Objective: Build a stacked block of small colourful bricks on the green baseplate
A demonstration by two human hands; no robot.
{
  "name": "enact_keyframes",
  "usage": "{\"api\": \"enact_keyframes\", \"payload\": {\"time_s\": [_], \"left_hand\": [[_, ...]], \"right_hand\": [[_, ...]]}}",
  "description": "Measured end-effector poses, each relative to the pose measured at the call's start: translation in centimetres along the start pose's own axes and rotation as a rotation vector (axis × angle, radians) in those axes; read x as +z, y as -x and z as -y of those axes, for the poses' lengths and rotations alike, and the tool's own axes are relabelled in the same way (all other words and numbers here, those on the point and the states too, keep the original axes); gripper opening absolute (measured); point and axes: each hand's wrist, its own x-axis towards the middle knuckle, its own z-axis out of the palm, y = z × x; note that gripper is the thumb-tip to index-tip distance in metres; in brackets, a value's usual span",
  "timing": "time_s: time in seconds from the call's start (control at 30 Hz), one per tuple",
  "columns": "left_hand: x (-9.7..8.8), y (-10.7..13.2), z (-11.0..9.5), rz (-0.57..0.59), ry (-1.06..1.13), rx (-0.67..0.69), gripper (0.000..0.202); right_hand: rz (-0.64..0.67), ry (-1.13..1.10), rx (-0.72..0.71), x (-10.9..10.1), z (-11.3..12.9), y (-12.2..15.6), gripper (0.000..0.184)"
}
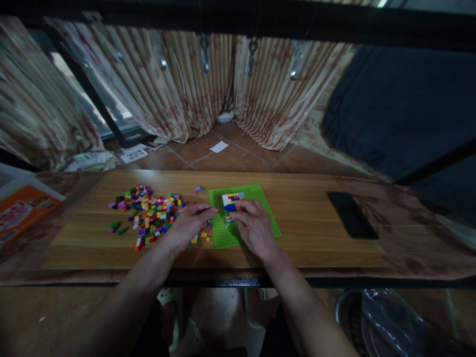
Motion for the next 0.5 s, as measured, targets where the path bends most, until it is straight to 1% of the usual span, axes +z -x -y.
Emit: {"api": "enact_keyframes", "payload": {"time_s": [0.13,0.3,0.37,0.5], "left_hand": [[-0.2,0.2,-0.3,0.011,0.112,-0.062,0.026],[-0.3,0.4,-0.8,0.034,0.241,-0.140,0.028],[-0.3,0.4,-0.9,0.074,0.284,-0.147,0.029],[0.0,0.7,-1.0,0.177,0.347,-0.146,0.031]], "right_hand": [[-0.029,-0.034,0.050,0.1,0.1,0.1,0.016],[-0.165,-0.164,0.158,-0.2,1.4,-0.9,0.018],[-0.155,-0.197,0.169,-0.1,2.0,-1.4,0.019],[-0.116,-0.240,0.129,0.4,2.9,-1.9,0.017]]}}
